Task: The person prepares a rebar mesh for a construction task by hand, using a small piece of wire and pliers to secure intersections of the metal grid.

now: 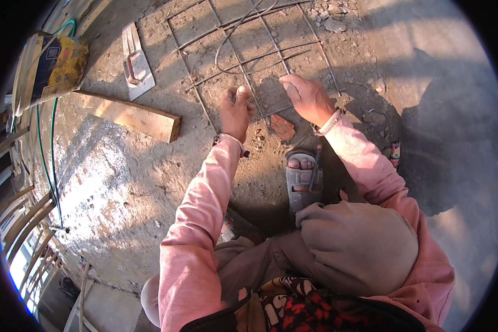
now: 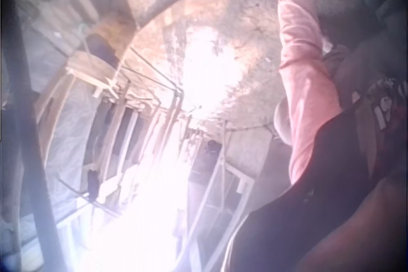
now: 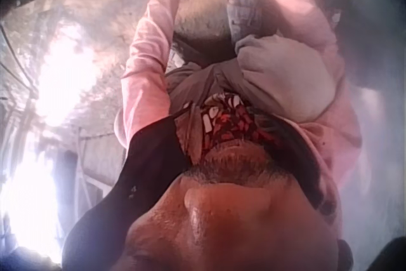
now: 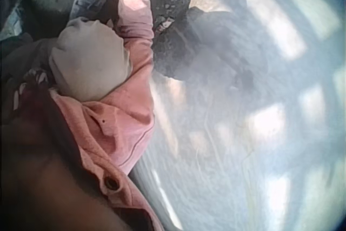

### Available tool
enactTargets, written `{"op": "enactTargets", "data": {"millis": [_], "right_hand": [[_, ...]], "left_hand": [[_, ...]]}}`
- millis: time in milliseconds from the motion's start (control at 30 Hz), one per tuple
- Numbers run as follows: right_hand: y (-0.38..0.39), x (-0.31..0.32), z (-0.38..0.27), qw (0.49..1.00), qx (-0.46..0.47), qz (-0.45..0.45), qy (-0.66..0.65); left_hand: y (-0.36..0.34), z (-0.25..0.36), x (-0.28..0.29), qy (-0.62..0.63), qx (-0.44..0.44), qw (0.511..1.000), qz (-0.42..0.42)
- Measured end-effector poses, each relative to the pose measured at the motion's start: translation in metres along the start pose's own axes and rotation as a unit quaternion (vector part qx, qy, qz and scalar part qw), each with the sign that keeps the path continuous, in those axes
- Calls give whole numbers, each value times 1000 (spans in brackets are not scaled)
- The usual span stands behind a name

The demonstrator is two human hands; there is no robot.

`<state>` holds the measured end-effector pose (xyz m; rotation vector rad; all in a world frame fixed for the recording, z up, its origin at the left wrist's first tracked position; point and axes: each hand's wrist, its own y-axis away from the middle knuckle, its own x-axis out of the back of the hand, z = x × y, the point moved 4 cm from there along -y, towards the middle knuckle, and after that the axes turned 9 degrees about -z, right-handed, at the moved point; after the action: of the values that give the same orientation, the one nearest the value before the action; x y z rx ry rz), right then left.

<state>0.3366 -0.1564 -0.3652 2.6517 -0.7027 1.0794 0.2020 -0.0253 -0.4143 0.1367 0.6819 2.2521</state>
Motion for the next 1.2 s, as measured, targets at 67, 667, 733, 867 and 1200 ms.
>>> {"op": "enactTargets", "data": {"millis": [67,667,733,867,1200], "right_hand": [[-24,1,14,1000,15,12,14],[-69,-24,33,998,-57,-13,-20],[-62,-21,23,999,-40,0,1],[-53,-29,29,997,-71,0,29],[-72,-48,46,980,-128,-118,-98]], "left_hand": [[-12,-1,8,-14,-31,999,36],[-52,-15,8,-20,-18,995,92],[-53,-13,9,-26,-20,996,87],[-54,-15,3,1,-20,996,89],[-67,-28,14,-57,-16,991,122]]}}
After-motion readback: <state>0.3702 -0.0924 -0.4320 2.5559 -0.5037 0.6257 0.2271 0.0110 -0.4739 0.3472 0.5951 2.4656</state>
